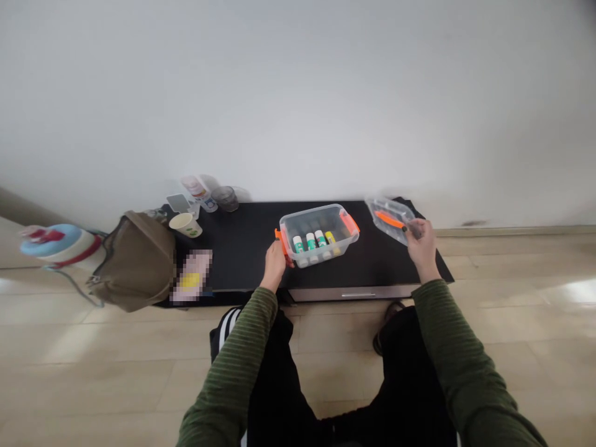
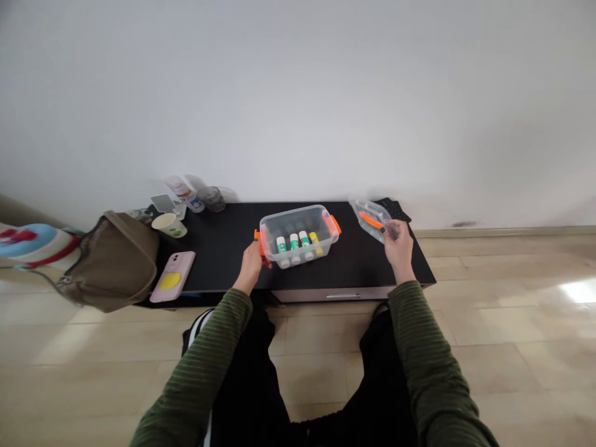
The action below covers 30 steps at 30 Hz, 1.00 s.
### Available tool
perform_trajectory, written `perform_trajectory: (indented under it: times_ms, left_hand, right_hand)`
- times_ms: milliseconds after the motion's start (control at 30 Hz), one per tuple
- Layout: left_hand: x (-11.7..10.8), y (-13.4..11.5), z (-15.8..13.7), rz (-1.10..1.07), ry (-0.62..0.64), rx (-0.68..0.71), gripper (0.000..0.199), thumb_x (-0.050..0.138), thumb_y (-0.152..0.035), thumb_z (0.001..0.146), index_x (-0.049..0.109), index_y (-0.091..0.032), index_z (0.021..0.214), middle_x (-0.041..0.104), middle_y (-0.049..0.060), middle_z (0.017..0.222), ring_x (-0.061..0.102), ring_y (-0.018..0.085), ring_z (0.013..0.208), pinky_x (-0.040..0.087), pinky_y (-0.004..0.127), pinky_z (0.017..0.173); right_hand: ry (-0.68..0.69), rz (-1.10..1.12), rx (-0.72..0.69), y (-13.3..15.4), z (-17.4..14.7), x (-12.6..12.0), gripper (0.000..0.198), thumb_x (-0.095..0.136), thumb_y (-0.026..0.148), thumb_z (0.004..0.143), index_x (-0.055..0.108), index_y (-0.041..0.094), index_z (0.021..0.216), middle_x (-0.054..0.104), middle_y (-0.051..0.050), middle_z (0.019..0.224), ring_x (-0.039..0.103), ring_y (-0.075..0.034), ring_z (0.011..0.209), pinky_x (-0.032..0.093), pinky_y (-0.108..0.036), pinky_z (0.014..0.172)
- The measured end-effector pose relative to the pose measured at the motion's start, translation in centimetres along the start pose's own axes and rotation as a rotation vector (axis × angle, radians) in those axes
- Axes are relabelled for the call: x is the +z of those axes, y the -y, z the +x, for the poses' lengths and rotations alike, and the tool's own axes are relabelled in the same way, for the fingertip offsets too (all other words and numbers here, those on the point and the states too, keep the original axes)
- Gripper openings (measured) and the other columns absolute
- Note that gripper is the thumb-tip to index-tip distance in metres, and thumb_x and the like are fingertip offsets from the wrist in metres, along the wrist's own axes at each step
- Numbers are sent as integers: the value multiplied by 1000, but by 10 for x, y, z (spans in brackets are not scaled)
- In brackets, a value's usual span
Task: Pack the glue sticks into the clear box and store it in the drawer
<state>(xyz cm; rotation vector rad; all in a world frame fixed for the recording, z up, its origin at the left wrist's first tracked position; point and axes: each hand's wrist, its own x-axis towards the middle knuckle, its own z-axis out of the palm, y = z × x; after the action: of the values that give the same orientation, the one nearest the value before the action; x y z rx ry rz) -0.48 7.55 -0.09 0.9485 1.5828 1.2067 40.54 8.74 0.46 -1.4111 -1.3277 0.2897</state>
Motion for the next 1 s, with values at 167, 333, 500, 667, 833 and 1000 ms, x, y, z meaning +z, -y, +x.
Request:
perform_trajectory:
  times_ms: [167,333,500,667,833,1000]
  left_hand:
    - [2,-3,-2,-38,4,-18,28,36,-41,91,50,-21,77,51,-3,52,51,14,42,48,27,47]
    - [3,-1,-4,-66,10,-51,26,37,-40,90,50,-21,79,53,-1,54,52,14,43,49,27,47]
    - [0,2,-3,55,42,-41,32,36,-43,92,56,-20,84,55,1,60,56,17,51,51,30,53]
    - [-4,-9,-9,420,-229,262,42,42,-37,93,57,-15,126,62,17,121,62,28,114,51,40,93]
    - [1,-17,-26,671,-118,712,41,50,-29,92,59,-17,130,55,16,139,46,29,135,29,45,117]
    - [6,-15,-32,745,106,756,16,62,-35,89,69,-23,96,69,9,116,57,26,120,19,48,121]
  right_hand:
    - [156,-353,-176,-17,-6,-11,18,51,14,78,65,22,85,74,-9,106,59,-26,118,42,-46,108]
    - [231,-564,-26,-45,-8,-22,30,48,6,66,70,20,79,75,-10,98,61,-27,103,47,-42,96]
    - [232,-590,20,-34,-11,-14,28,50,9,69,73,19,81,73,-13,93,61,-29,100,47,-42,94]
    - [177,-428,-246,41,-19,34,33,46,13,82,71,21,102,72,-11,108,59,-29,109,43,-46,101]
    - [530,-451,-364,112,-15,120,31,51,21,90,71,20,112,72,-12,115,58,-29,116,43,-42,102]
    - [936,-739,129,130,3,206,30,72,42,78,77,14,87,73,-19,85,68,-35,94,49,-50,88]
